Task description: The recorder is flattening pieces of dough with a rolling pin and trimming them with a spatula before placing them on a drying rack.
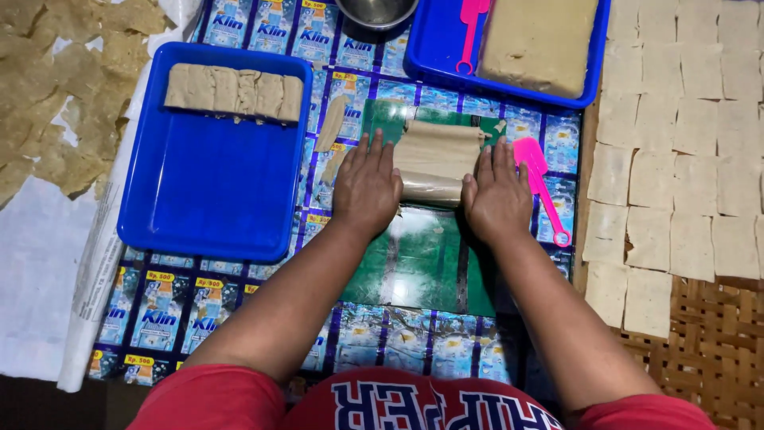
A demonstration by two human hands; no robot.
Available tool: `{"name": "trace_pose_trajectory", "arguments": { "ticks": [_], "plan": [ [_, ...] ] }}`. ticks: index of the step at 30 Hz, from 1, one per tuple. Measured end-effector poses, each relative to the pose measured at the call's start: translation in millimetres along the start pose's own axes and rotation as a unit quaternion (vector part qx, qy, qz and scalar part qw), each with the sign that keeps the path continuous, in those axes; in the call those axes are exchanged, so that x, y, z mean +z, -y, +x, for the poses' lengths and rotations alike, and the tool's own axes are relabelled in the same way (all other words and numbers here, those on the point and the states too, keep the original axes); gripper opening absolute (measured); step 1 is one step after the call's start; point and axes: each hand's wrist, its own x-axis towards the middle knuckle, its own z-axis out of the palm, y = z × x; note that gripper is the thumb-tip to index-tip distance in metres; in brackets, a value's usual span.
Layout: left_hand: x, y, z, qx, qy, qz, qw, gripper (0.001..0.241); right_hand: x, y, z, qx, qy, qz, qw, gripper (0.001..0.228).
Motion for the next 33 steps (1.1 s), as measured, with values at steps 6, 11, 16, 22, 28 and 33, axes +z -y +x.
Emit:
{"name": "trace_pose_trajectory", "arguments": {
  "ticks": [6,11,16,22,28,33],
  "plan": [
    [-28,-3,-8,0.027,-0.007,-0.043,0.999,0.053,-30,12,-27,-0.061,-0.009,0.027,0.998,0.08],
    [-46,7,-48,-0.062,-0.061,-0.199,0.976,0.054,-19,1,-76,-0.01,-0.004,-0.009,1.0,0.072],
    [-32,8,-98,-0.08,-0.069,-0.139,0.985,0.075,-28,-7,-98,0.19,-0.025,0.094,0.977,0.062],
    [-22,26,-89,-0.037,-0.056,-0.177,0.982,0.015,-46,-18,-121,0.244,-0.088,0.204,0.944,0.055],
    [-32,-17,-40,0.038,-0.075,-0.255,0.963,0.024,-50,-27,-138,0.28,-0.105,0.25,0.921,0.051],
    [6,-74,-8,0.058,0.054,-0.32,0.944,0.027,-55,-24,-141,0.28,-0.113,0.258,0.918,0.048]
  ]
}}
